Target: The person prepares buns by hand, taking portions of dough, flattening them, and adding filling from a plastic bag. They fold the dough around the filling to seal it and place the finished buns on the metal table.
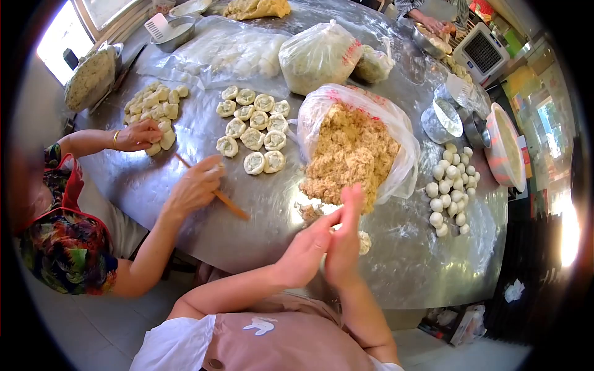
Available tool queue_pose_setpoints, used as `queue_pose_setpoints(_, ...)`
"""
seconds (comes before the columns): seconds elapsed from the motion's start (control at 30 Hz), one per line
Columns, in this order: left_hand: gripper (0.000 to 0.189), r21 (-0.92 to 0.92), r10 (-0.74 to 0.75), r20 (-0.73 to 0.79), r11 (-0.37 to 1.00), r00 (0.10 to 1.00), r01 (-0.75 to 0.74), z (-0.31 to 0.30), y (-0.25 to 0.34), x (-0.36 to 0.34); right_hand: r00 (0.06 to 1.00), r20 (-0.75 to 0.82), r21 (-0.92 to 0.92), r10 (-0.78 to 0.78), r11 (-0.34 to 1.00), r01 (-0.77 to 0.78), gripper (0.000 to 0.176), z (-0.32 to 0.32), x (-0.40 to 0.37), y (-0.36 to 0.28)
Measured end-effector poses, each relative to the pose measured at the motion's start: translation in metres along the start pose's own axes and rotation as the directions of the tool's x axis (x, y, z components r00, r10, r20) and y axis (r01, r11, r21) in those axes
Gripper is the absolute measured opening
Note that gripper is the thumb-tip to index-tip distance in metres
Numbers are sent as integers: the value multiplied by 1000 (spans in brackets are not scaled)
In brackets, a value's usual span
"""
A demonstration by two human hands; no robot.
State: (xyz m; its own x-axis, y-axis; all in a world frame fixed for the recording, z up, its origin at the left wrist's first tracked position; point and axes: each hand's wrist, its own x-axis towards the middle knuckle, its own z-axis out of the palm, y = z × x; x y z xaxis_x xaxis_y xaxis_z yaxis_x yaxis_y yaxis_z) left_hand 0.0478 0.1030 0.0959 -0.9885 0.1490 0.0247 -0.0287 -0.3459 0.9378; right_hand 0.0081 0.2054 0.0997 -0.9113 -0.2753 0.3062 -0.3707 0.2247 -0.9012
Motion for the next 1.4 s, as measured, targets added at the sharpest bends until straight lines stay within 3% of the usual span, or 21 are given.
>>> queue_pose_setpoints(0.03,77,-13,-18,-11,1000,1000,18,3,-2,-1,993,-74,89,94,992,-88,57,-2,6,4)
queue_pose_setpoints(0.07,72,-26,-34,-21,999,999,34,7,-6,-4,985,-145,-133,91,985,-111,66,-4,11,11)
queue_pose_setpoints(0.13,56,-180,-179,-41,969,983,169,11,0,-2,997,-77,-105,-22,994,13,70,-3,10,10)
queue_pose_setpoints(0.2,52,-127,-82,-84,989,993,71,9,1,6,998,16,-87,-65,994,66,78,-1,8,-10)
queue_pose_setpoints(0.27,40,-75,5,-232,997,973,-23,13,-9,12,997,49,130,-59,990,52,88,3,4,-15)
queue_pose_setpoints(0.33,32,-158,-163,-279,980,946,122,9,-2,10,998,58,358,-39,934,15,93,7,0,-18)
queue_pose_setpoints(0.47,40,-232,-226,-438,963,870,134,-4,-1,15,993,-103,341,-57,936,89,80,18,-6,-18)
queue_pose_setpoints(0.57,46,-238,-118,-479,971,870,1,-19,8,17,979,140,302,148,935,-185,76,20,-23,-13)
queue_pose_setpoints(0.63,49,-149,-2,-511,985,859,-87,-20,6,18,973,87,363,215,903,-232,56,30,-23,-21)
queue_pose_setpoints(0.67,57,-70,49,-481,993,875,-94,-18,9,17,962,86,371,261,887,-274,50,32,-26,-18)
queue_pose_setpoints(0.73,61,-489,-118,-507,855,854,-173,-10,32,16,964,14,392,265,885,-249,35,31,-24,-19)
queue_pose_setpoints(0.83,63,-348,22,-432,918,902,-189,-14,24,16,964,135,287,229,922,-259,48,16,-23,-19)
queue_pose_setpoints(0.9,56,-111,7,-80,994,997,-16,-28,16,1,940,210,324,268,888,-325,61,16,-26,-22)
queue_pose_setpoints(0.93,48,-75,242,-67,966,968,-246,-28,6,8,955,180,408,236,865,-291,62,20,-29,-18)
queue_pose_setpoints(0.97,48,-100,225,-63,968,972,-230,-30,3,8,967,149,489,207,834,-254,63,23,-30,-16)
queue_pose_setpoints(1.1,51,-280,79,-157,952,984,-121,-28,11,7,985,24,145,168,975,-170,56,23,-26,-26)
queue_pose_setpoints(1.13,52,-406,-24,-222,911,975,-70,-21,19,6,951,-5,236,309,924,-299,55,23,-24,-24)
queue_pose_setpoints(1.23,51,-230,53,-311,965,949,-129,-6,30,8,895,237,371,379,816,-444,58,5,-22,-24)
queue_pose_setpoints(1.27,50,-72,107,-182,990,977,-121,-15,26,2,898,263,400,354,807,-435,61,8,-27,-20)
queue_pose_setpoints(1.37,38,-38,48,-83,998,995,-52,-26,11,-5,912,319,409,259,830,-379,64,6,-29,-14)
queue_pose_setpoints(1.4,37,-59,91,-113,993,989,-98,-24,4,-2,987,76,262,141,952,-157,65,19,-27,-13)
